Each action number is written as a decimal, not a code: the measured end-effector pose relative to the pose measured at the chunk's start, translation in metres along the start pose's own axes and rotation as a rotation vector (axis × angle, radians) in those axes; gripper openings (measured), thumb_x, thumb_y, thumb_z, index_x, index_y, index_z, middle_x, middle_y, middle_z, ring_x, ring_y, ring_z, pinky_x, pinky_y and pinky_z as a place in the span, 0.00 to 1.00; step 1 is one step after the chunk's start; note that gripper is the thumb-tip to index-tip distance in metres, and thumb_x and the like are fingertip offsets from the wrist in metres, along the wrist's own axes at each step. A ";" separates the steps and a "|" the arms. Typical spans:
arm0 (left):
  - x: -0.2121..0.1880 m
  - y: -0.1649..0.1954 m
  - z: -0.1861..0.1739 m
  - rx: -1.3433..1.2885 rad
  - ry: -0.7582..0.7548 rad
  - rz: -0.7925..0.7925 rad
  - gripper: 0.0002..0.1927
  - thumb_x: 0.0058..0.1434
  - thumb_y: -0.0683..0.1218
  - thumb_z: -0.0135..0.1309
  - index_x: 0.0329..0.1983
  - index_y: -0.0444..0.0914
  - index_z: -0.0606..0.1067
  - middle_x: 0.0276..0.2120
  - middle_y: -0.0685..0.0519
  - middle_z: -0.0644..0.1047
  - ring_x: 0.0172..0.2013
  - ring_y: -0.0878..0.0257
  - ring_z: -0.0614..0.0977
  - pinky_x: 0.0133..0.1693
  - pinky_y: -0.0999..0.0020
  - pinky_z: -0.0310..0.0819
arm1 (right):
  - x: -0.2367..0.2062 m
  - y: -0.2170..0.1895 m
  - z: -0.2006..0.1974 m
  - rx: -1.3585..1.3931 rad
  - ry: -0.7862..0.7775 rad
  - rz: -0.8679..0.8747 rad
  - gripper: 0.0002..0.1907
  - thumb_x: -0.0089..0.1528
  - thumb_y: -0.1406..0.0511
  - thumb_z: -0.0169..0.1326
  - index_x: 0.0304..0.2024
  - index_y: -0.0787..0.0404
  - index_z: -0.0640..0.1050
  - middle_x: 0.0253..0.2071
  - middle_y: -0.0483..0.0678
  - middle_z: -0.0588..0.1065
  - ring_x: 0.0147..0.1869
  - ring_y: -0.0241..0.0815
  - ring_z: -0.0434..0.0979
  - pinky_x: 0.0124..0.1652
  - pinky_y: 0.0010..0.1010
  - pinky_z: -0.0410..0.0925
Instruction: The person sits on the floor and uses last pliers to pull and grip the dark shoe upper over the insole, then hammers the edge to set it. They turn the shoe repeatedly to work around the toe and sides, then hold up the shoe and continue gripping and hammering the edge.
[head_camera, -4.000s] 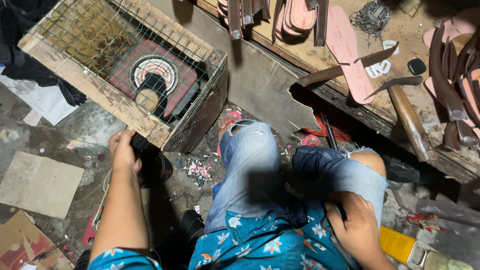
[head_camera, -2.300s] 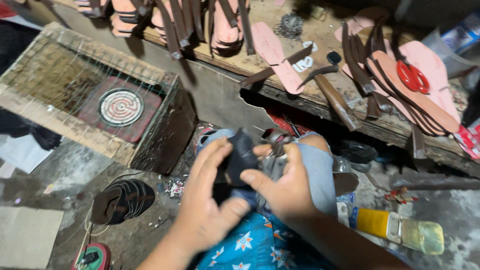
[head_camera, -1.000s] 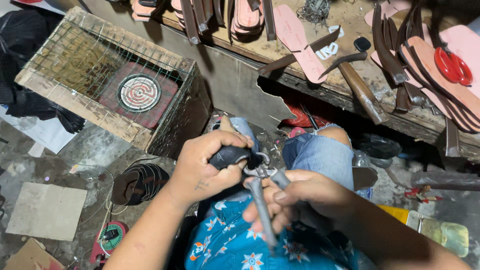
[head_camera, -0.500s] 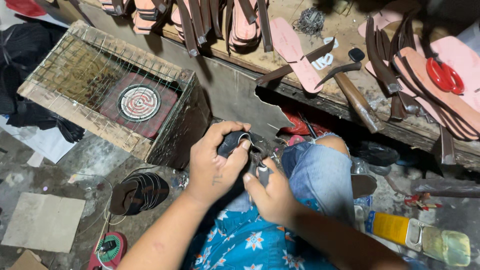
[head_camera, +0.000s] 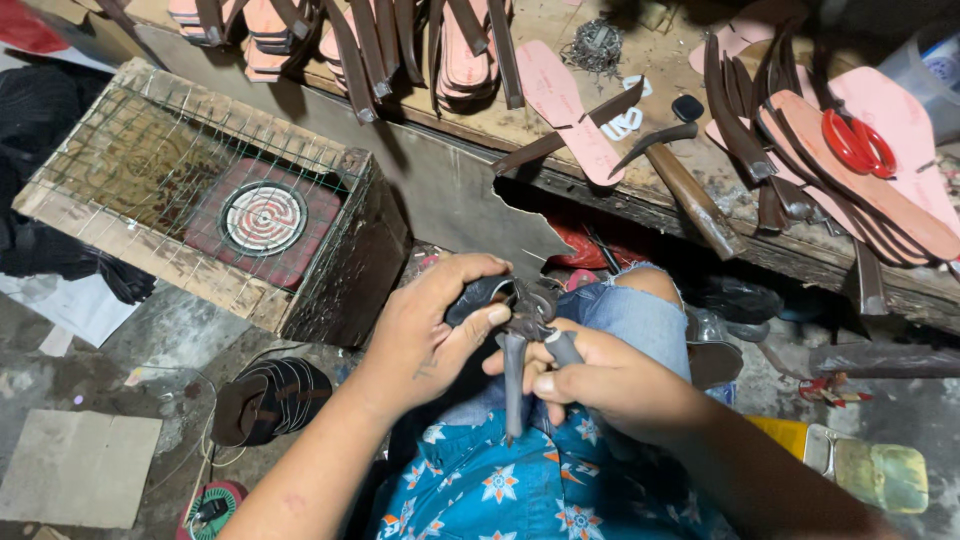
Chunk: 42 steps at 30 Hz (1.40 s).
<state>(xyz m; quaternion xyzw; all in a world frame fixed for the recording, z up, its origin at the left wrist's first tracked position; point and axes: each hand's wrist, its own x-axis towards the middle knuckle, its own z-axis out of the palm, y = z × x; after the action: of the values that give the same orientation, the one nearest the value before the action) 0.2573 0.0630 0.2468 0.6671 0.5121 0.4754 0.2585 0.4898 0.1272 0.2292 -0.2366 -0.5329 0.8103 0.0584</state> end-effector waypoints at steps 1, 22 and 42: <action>0.000 0.001 0.000 0.000 -0.015 0.019 0.17 0.64 0.44 0.59 0.55 0.36 0.74 0.48 0.47 0.81 0.47 0.53 0.85 0.49 0.64 0.78 | -0.003 -0.004 -0.001 0.035 -0.047 -0.004 0.28 0.61 0.66 0.51 0.62 0.73 0.74 0.43 0.52 0.76 0.39 0.38 0.75 0.41 0.27 0.70; 0.000 0.009 0.006 -0.154 -0.340 0.193 0.16 0.63 0.48 0.61 0.51 0.36 0.75 0.50 0.47 0.81 0.53 0.49 0.83 0.58 0.59 0.76 | -0.061 -0.008 -0.012 0.436 -0.136 0.258 0.23 0.67 0.61 0.53 0.57 0.74 0.73 0.32 0.56 0.78 0.29 0.43 0.79 0.29 0.31 0.72; -0.001 0.010 0.018 0.141 0.090 0.209 0.20 0.64 0.36 0.56 0.60 0.33 0.70 0.56 0.40 0.78 0.55 0.44 0.83 0.61 0.57 0.74 | 0.006 0.035 -0.036 0.210 -0.045 -0.065 0.20 0.66 0.65 0.50 0.59 0.68 0.71 0.45 0.53 0.78 0.43 0.41 0.81 0.43 0.32 0.76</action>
<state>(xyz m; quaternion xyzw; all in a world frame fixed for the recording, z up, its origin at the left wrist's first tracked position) 0.2775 0.0614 0.2474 0.7113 0.4831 0.4918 0.1369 0.5056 0.1440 0.1841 -0.1937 -0.4538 0.8644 0.0972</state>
